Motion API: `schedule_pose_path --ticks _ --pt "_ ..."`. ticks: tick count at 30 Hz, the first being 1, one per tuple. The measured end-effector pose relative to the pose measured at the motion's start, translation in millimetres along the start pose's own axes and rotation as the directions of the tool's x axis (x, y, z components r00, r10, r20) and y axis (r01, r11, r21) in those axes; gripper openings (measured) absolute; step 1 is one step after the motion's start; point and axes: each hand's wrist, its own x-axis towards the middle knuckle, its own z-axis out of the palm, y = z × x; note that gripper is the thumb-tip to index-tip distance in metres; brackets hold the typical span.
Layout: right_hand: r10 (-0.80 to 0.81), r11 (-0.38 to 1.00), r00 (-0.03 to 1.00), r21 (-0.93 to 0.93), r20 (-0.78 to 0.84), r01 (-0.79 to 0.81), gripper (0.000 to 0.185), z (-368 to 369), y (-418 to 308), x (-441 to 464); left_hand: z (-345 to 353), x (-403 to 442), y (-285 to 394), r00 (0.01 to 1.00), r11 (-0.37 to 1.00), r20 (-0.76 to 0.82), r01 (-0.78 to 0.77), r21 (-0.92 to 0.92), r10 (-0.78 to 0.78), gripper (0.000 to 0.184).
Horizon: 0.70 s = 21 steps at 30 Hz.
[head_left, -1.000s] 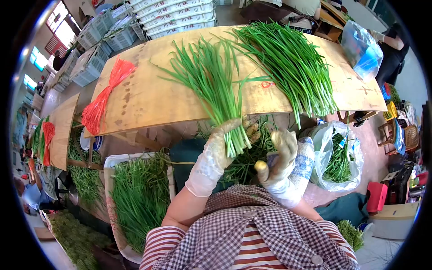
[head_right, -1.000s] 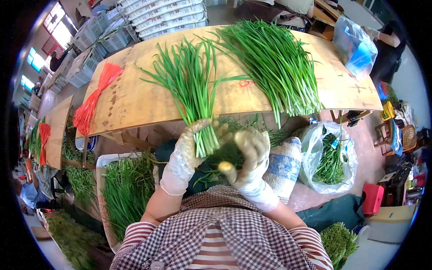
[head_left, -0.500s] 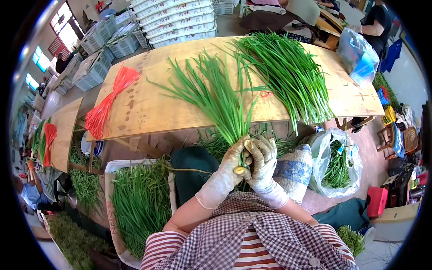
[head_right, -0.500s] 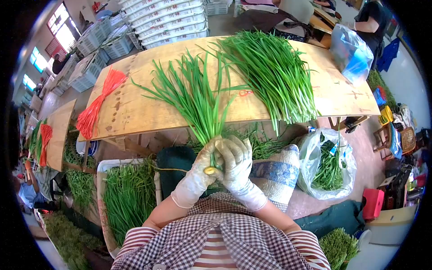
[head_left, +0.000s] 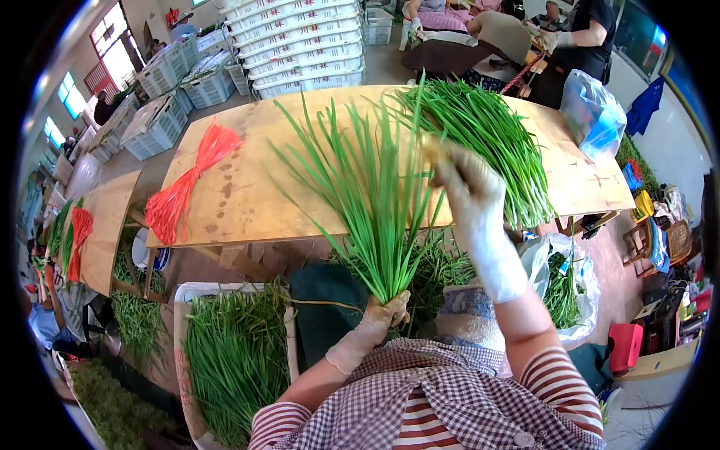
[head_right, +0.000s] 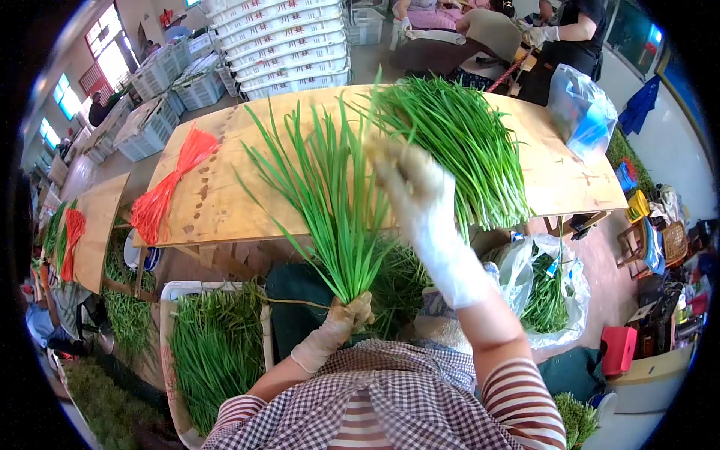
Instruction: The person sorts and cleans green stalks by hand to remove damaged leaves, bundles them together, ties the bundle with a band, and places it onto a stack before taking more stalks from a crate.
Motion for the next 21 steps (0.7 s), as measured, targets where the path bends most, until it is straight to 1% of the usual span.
schedule_pose_path --ticks 2,4,6,7,8,10,11,14,15,16,18,19,20,21 --pt "0.062 0.996 0.997 0.072 -0.036 -0.059 0.023 11.7 -2.9 46.9 -10.2 0.4 -7.9 1.0 1.0 -0.006 0.028 0.004 -0.028 0.012" --pt "0.058 0.993 0.996 0.1 0.064 -0.064 0.026 18.9 -11.9 88.4 -13.9 -0.3 -10.1 1.0 1.0 -0.01 0.021 0.006 -0.021 0.012" --pt "0.257 0.948 0.944 0.135 0.208 -0.288 0.03 31.4 2.4 123.6 -15.4 -1.5 -9.9 1.0 1.0 -0.001 0.019 0.007 -0.019 0.013" --pt "0.298 0.943 0.925 0.075 0.234 -0.323 0.035 41.1 3.9 130.5 -18.6 -0.9 -12.0 1.0 0.999 0.027 -0.013 0.045 0.012 0.013" --pt "0.352 0.928 0.888 0.01 0.295 -0.371 0.037 51.5 14.2 138.9 -21.4 0.2 -15.7 1.0 0.998 0.024 -0.015 0.062 0.013 0.013" --pt "0.412 0.908 0.819 -0.11 0.4 -0.403 0.036 63.3 25.2 139.7 -25.8 3.5 -24.0 1.0 0.995 0.02 -0.018 0.096 0.016 0.012" --pt "0.431 0.892 0.779 -0.085 0.455 -0.444 0.036 66.4 20.6 135.5 -28.2 4.3 -27.2 1.0 0.996 0.016 -0.012 0.088 0.011 0.013" --pt "0.355 0.879 0.802 0.121 0.48 -0.462 0.029 81.8 47.1 132.5 -32.2 6.2 -30.5 1.0 0.998 -0.006 0.008 0.055 -0.008 0.015" --pt "0.375 0.791 0.786 0.271 0.492 -0.548 0.021 82.1 52.8 130.9 -32.8 7.0 -29.5 1.0 0.999 -0.022 0.018 0.041 -0.017 0.016" --pt "0.375 0.734 0.82 0.401 0.433 -0.548 0.019 80.3 53.1 136.0 -33.3 6.7 -29.2 0.999 0.999 -0.038 0.03 0.028 -0.029 0.016" --pt "0.397 0.59 0.865 0.638 0.306 -0.496 0.017 70.7 51.2 155.7 -32.7 4.3 -35.8 0.998 0.997 -0.055 -0.034 0.069 0.038 0.019" --pt "0.29 0.576 0.911 0.706 0.295 -0.412 0.019 57.6 48.2 164.3 -33.1 5.4 -38.9 0.995 0.993 -0.062 -0.071 0.09 0.076 0.02" --pt "0.179 0.55 0.945 0.769 0.273 -0.326 0.021 41.1 41.0 171.9 -34.9 6.5 -42.5 0.994 0.994 -0.067 -0.079 0.073 0.083 0.02" --pt "0.043 0.641 0.92 0.695 0.39 -0.325 0.024 23.6 18.7 167.4 -37.0 6.1 -47.5 0.994 0.995 -0.072 -0.083 0.055 0.087 0.02"
